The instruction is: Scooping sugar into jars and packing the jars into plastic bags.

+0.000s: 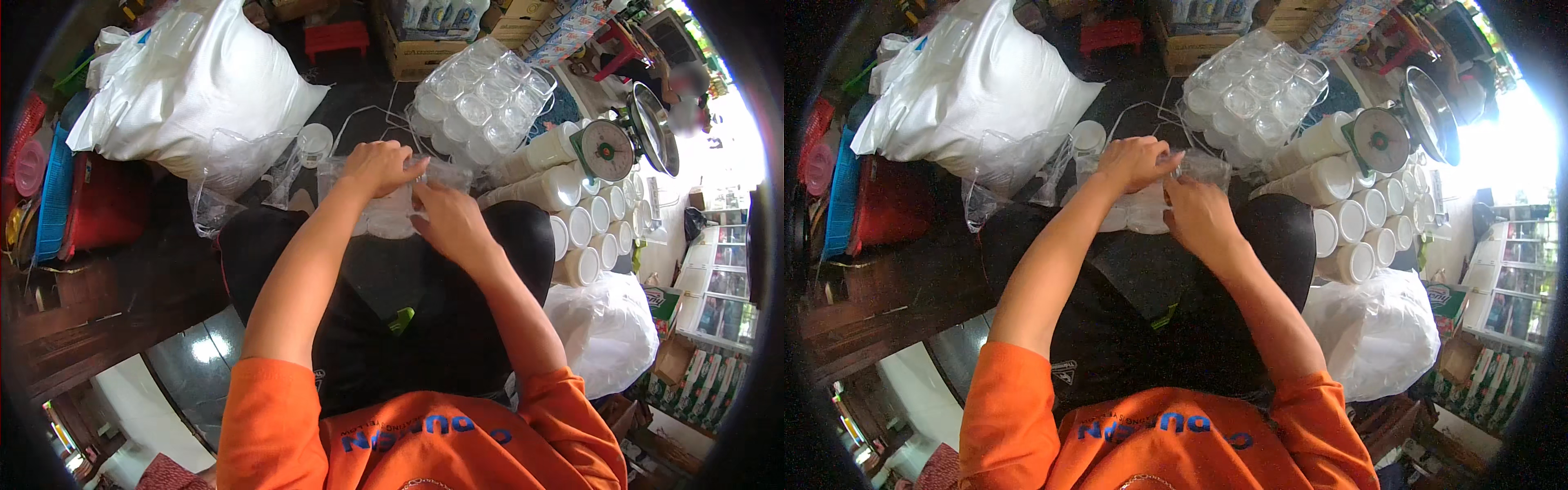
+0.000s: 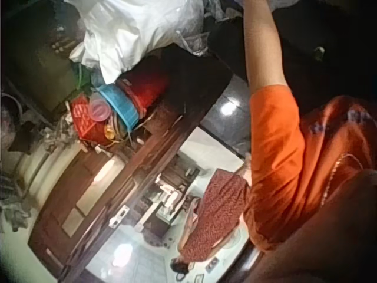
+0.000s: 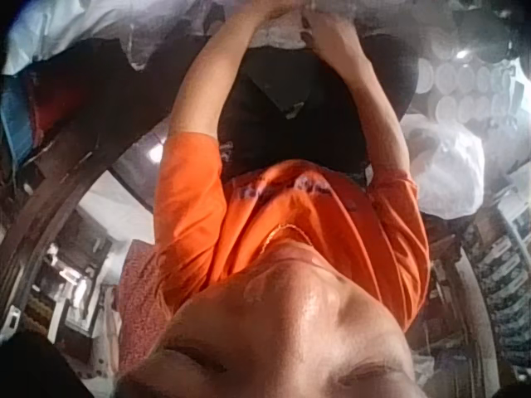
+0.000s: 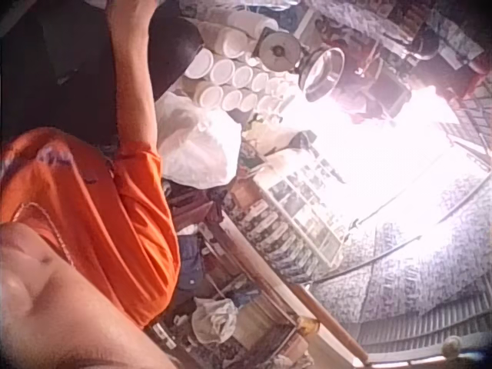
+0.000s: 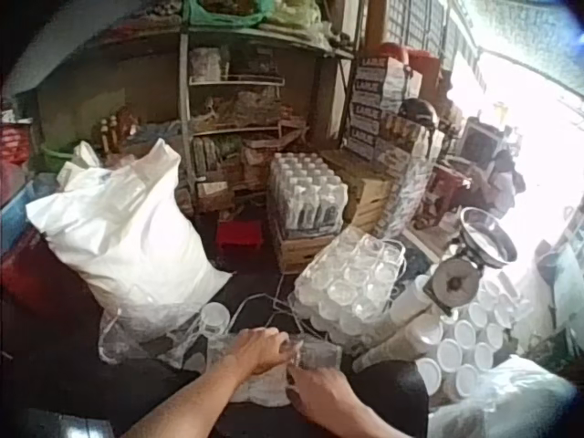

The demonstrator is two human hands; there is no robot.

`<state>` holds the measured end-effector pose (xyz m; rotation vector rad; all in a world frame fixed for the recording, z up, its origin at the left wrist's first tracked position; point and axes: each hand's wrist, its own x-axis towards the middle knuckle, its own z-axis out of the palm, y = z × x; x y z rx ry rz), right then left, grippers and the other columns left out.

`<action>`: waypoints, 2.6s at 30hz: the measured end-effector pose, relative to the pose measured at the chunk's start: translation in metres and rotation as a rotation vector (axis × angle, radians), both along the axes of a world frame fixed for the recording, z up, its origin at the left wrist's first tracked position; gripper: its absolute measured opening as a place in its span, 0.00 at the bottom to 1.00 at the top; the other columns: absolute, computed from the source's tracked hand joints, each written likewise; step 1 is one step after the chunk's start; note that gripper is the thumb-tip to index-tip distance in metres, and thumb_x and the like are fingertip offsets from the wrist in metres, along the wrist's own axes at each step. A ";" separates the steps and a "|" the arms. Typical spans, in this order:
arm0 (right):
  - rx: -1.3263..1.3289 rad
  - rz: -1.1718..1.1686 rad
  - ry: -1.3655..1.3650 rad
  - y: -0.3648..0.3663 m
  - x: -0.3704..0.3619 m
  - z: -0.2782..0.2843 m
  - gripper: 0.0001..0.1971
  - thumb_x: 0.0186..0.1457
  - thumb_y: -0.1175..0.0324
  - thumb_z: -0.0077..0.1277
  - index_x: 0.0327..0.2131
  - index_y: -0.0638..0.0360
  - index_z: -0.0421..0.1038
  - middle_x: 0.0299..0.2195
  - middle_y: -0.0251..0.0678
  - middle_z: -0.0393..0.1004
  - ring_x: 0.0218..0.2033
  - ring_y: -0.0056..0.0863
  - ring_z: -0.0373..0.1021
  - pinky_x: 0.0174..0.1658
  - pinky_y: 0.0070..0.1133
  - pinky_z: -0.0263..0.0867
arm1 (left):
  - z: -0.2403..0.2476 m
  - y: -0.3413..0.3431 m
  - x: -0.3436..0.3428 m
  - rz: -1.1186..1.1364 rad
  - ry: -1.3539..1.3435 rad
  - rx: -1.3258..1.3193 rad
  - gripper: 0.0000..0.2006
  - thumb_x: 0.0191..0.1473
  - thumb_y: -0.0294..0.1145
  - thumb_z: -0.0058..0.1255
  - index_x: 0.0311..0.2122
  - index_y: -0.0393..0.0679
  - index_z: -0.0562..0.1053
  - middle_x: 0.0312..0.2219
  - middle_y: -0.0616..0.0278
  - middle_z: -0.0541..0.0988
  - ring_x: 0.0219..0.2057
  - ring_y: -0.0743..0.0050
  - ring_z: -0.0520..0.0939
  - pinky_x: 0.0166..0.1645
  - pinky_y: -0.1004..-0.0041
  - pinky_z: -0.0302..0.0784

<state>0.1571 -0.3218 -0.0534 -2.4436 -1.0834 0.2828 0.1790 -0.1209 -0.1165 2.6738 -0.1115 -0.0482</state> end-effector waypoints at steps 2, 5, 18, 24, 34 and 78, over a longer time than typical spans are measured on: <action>-0.060 0.003 0.006 0.000 -0.015 0.003 0.14 0.50 0.70 0.63 0.40 0.59 0.71 0.37 0.46 0.77 0.40 0.54 0.75 0.44 0.43 0.70 | -0.001 -0.001 -0.005 -0.064 -0.026 0.041 0.32 0.65 0.66 0.43 0.40 0.43 0.83 0.40 0.48 0.85 0.43 0.44 0.86 0.48 0.51 0.81; -0.046 0.015 -0.115 -0.002 -0.026 -0.005 0.14 0.52 0.69 0.62 0.40 0.58 0.70 0.36 0.45 0.76 0.40 0.53 0.75 0.45 0.43 0.70 | -0.001 -0.005 -0.008 -0.052 0.015 0.091 0.33 0.64 0.68 0.44 0.39 0.43 0.84 0.38 0.48 0.85 0.43 0.43 0.86 0.48 0.49 0.80; 0.018 -0.028 -0.199 0.014 -0.035 -0.008 0.17 0.55 0.58 0.66 0.40 0.60 0.76 0.36 0.41 0.80 0.44 0.46 0.75 0.52 0.40 0.66 | 0.003 0.032 -0.012 -0.027 0.025 0.011 0.47 0.55 0.83 0.40 0.34 0.38 0.85 0.33 0.43 0.86 0.41 0.42 0.88 0.52 0.52 0.80; 0.112 0.007 -0.266 0.013 -0.045 -0.003 0.21 0.53 0.66 0.66 0.48 0.61 0.73 0.47 0.47 0.77 0.45 0.47 0.74 0.52 0.40 0.67 | 0.014 0.032 -0.027 0.091 0.142 0.033 0.44 0.57 0.80 0.41 0.34 0.41 0.85 0.31 0.44 0.86 0.39 0.41 0.87 0.49 0.52 0.81; 0.354 -0.037 0.145 0.064 -0.078 -0.049 0.30 0.53 0.68 0.65 0.58 0.65 0.65 0.50 0.56 0.74 0.45 0.53 0.76 0.50 0.40 0.72 | 0.000 0.049 -0.035 0.021 0.093 -0.052 0.40 0.70 0.66 0.32 0.29 0.40 0.84 0.31 0.40 0.85 0.38 0.38 0.86 0.48 0.48 0.81; 0.214 -0.022 -0.224 0.069 -0.093 -0.055 0.13 0.49 0.76 0.61 0.39 0.64 0.71 0.40 0.47 0.74 0.43 0.48 0.73 0.48 0.39 0.72 | -0.014 0.033 -0.050 0.155 -0.187 -0.026 0.28 0.69 0.49 0.45 0.22 0.38 0.79 0.23 0.43 0.81 0.29 0.37 0.84 0.37 0.48 0.79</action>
